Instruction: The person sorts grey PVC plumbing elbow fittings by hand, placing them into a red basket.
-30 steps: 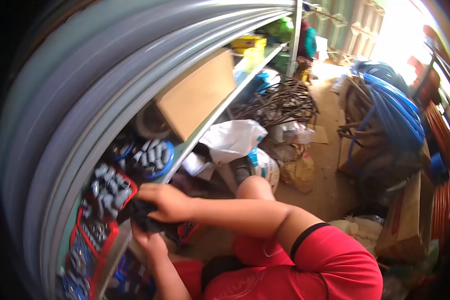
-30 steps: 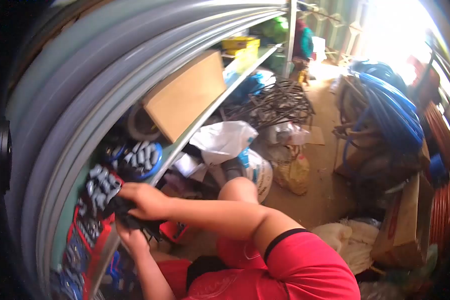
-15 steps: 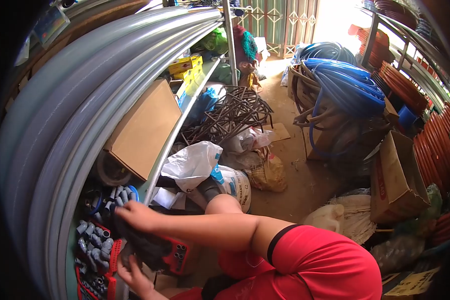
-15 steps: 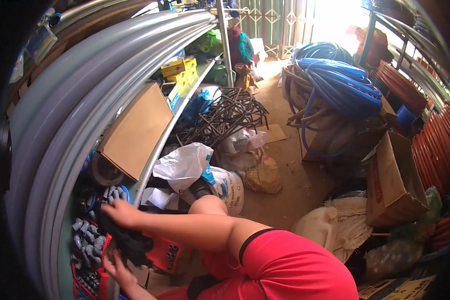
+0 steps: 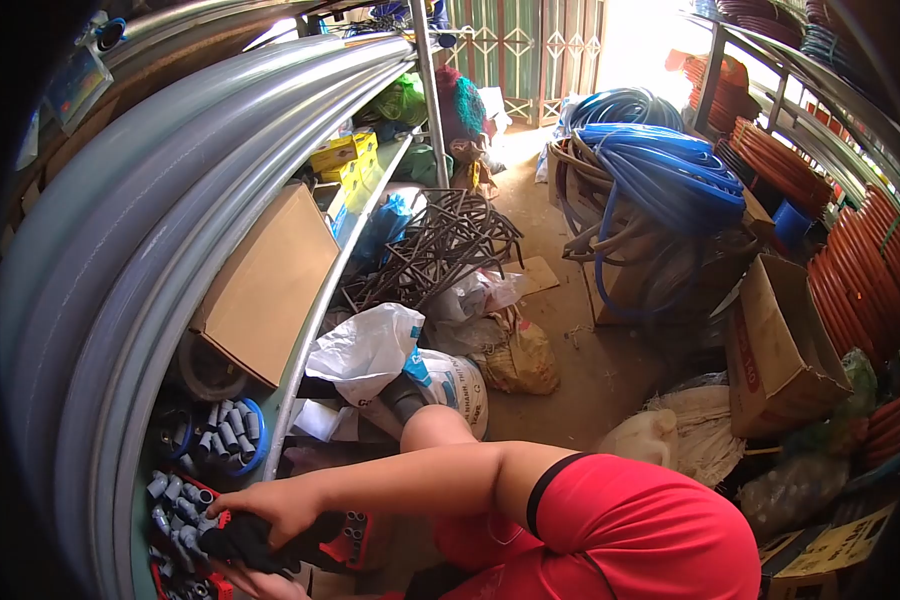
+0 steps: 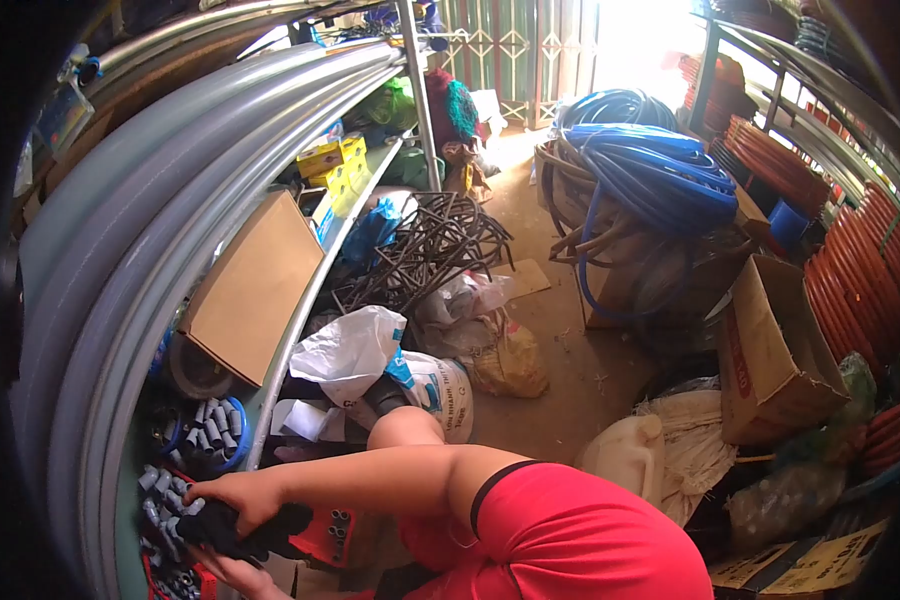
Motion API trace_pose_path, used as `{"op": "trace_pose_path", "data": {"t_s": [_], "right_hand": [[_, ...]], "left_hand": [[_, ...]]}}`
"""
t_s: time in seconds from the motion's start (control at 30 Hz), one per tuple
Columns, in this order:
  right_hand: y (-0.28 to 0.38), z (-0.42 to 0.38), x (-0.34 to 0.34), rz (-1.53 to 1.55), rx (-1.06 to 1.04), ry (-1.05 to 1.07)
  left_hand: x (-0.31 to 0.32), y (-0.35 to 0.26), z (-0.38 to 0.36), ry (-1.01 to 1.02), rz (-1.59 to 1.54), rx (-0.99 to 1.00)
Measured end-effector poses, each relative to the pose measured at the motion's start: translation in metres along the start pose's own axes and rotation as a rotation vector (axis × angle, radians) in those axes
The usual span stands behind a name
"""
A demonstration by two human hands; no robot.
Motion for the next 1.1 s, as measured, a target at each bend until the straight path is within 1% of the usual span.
{"op": "trace_pose_path", "data": {"t_s": [0.03, 0.07, 0.17, 0.2, 0.3, 0.37, 0.4, 0.43, 0.47, 0.5, 0.53, 0.57, 0.63, 0.67, 0.7, 0.73, 0.77, 0.8, 0.83, 0.87, 0.9, 0.97, 1.0, 1.03, 1.1], "right_hand": [[0.0, -0.001, 0.001, 0.014, 0.05, 0.043], [-0.004, 0.0, 0.006, -0.008, 0.002, 0.001], [0.0, 0.002, 0.017, 0.059, 0.076, 0.012], [0.006, 0.0, 0.017, 0.088, 0.103, -0.02], [0.017, -0.002, 0.009, 0.225, 0.27, -0.007], [-0.014, -0.002, 0.025, 0.619, 0.286, 0.061], [-0.008, 0.004, 0.035, 0.834, 0.293, 0.109], [-0.01, -0.009, 0.042, 0.979, 0.442, 0.253], [-0.006, -0.012, 0.047, 1.132, 0.451, 0.288], [-0.001, -0.012, 0.05, 1.199, 0.394, 0.33], [-0.001, -0.011, 0.051, 1.186, 0.372, 0.329], [0.006, -0.009, 0.046, 1.121, 0.346, 0.297], [0.004, -0.005, 0.036, 0.856, 0.342, 0.183], [-0.007, -0.005, 0.036, 0.764, 0.334, 0.15], [-0.009, -0.003, 0.03, 0.584, 0.314, 0.106], [-0.008, -0.002, 0.028, 0.504, 0.321, 0.081], [-0.01, -0.002, 0.026, 0.409, 0.299, 0.035], [-0.009, -0.001, 0.023, 0.259, 0.308, 0.017], [-0.011, -0.002, 0.02, 0.26, 0.349, -0.004], [-0.015, -0.007, 0.022, 0.407, 0.449, -0.07], [-0.02, -0.01, 0.024, 0.546, 0.548, -0.139], [-0.023, -0.014, 0.023, 0.745, 0.586, -0.293], [-0.028, -0.017, 0.025, 0.897, 0.607, -0.383], [-0.031, -0.025, 0.024, 0.953, 0.732, -0.473], [-0.054, -0.034, 0.021, 1.127, 0.778, -0.647]], "left_hand": [[-0.008, 0.008, 0.001, -0.047, -0.037, 0.007], [-0.014, 0.008, -0.002, -0.114, 0.026, 0.112], [-0.045, 0.011, 0.01, -0.114, 0.355, 0.201], [-0.017, -0.029, 0.004, -0.129, 0.426, 0.312], [-0.037, -0.017, 0.013, -0.042, 0.536, 0.491], [-0.044, -0.018, 0.002, -0.119, 0.386, 0.394], [-0.043, -0.019, -0.004, -0.073, 0.401, 0.347], [-0.047, -0.021, -0.009, -0.023, 0.476, 0.373], [-0.043, -0.024, -0.007, 0.011, 0.404, 0.361], [-0.044, -0.025, -0.007, -0.048, 0.361, 0.369], [-0.052, -0.025, -0.005, -0.089, 0.456, 0.372], [-0.05, -0.021, -0.004, -0.076, 0.332, 0.313], [-0.044, -0.026, 0.0, 0.027, 0.357, 0.258], [-0.036, -0.031, 0.004, 0.07, 0.436, 0.271], [-0.027, -0.033, 0.002, 0.037, 0.454, 0.146], [-0.026, -0.024, 0.002, 0.025, 0.479, 0.045], [-0.026, -0.011, -0.003, -0.006, 0.34, -0.009], [-0.021, -0.007, -0.008, -0.046, 0.238, -0.14], [-0.02, -0.007, -0.009, -0.011, 0.316, -0.153], [-0.016, -0.006, -0.012, -0.04, 0.134, -0.216], [-0.011, -0.001, -0.01, 0.01, 0.019, -0.202], [0.001, -0.011, -0.014, 0.038, -0.2, -0.196], [0.002, -0.012, -0.015, 0.026, -0.107, -0.15], [0.003, -0.012, -0.016, 0.014, -0.014, -0.106], [0.017, -0.015, -0.025, -0.023, -0.044, -0.21]]}}
Point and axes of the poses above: each hand's wrist, its own z-axis towards the middle knuckle, its own x-axis out of the palm, y = z × x, the point moved 7 cm from there along z, towards the middle knuckle, and after that the axes turned 3 degrees about x, right-handed, at the moved point
